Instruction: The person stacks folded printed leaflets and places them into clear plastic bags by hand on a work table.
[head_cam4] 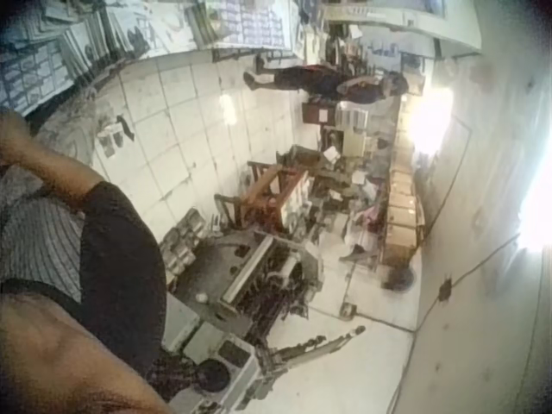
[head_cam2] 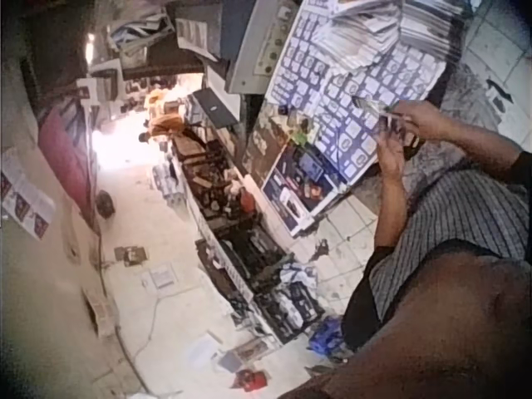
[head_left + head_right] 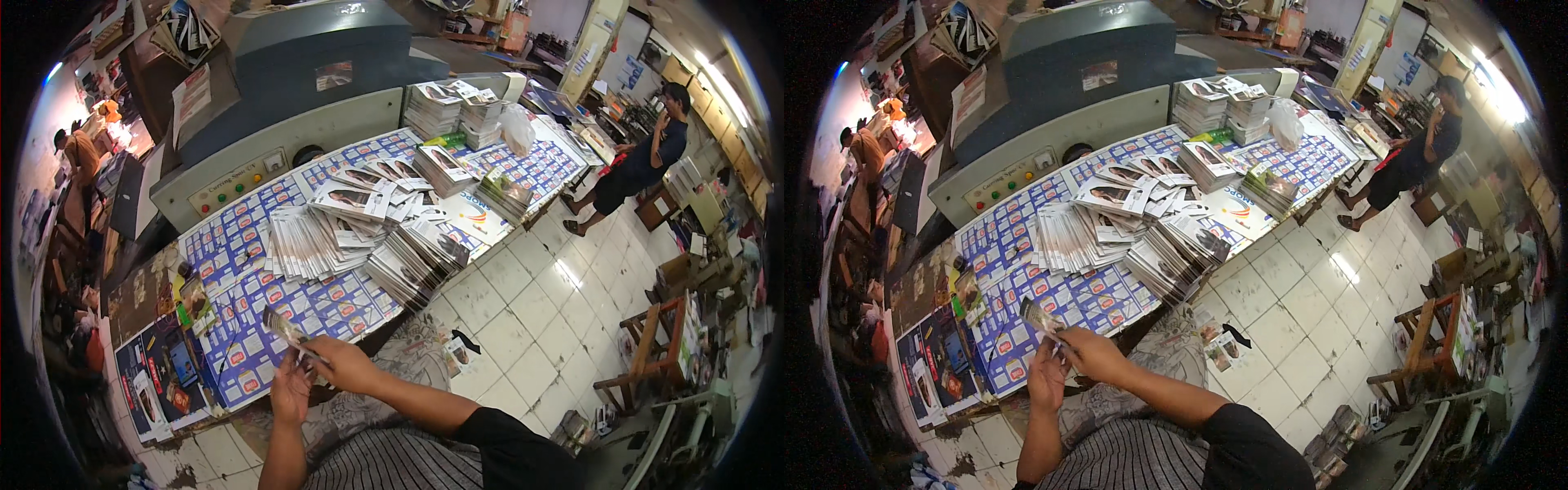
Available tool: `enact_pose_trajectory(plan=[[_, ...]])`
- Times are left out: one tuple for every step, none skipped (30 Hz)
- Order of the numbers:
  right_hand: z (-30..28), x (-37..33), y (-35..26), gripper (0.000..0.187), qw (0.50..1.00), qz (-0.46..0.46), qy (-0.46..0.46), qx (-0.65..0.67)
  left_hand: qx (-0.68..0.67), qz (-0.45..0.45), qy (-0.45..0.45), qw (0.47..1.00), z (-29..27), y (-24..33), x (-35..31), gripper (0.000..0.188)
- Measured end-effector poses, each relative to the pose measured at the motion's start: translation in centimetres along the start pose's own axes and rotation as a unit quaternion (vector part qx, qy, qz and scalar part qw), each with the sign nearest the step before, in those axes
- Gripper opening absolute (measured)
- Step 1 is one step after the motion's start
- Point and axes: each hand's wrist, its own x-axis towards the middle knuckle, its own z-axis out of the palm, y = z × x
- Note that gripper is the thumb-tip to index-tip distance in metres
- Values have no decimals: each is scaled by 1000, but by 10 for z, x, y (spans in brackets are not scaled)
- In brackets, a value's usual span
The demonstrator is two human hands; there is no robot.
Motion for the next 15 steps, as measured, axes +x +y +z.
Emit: enact_pose_trajectory(plan=[[-9,4,-3,29,995,77,-45,35,0,4,4,1000,-5,0,0,54],[-17,9,-6,32,982,153,-90,70,195,73,114,971,-14,0,4,52],[-27,13,-7,42,946,234,-100,203,378,132,212,891,-15,1,10,51],[-24,10,-1,42,946,235,-98,202,378,130,211,892,-15,4,10,51],[-18,7,10,44,958,195,-70,197,262,72,189,944,-14,9,9,48],[-14,8,14,46,968,152,-44,192,141,14,165,976,-12,13,9,44],[-11,8,17,53,983,119,-40,137,118,-3,146,982,-11,14,9,35],[-8,5,18,53,983,119,-38,135,118,-4,143,983,-12,13,9,35],[-7,4,12,57,989,130,-38,54,125,-7,150,981,-14,12,9,32],[-6,2,9,60,989,140,-37,-28,132,-11,155,979,-15,10,9,29],[0,-1,12,60,989,141,-34,-30,132,-13,152,980,-16,8,9,29],[6,-3,15,64,995,81,7,-66,126,-4,172,977,-14,5,9,27],[9,-4,17,67,993,21,48,-103,120,5,192,974,-11,2,10,26],[11,-5,21,67,992,26,55,-107,121,-2,185,975,-9,0,10,26],[10,-2,16,66,985,-23,80,-149,119,5,192,974,-7,-1,9,26]])
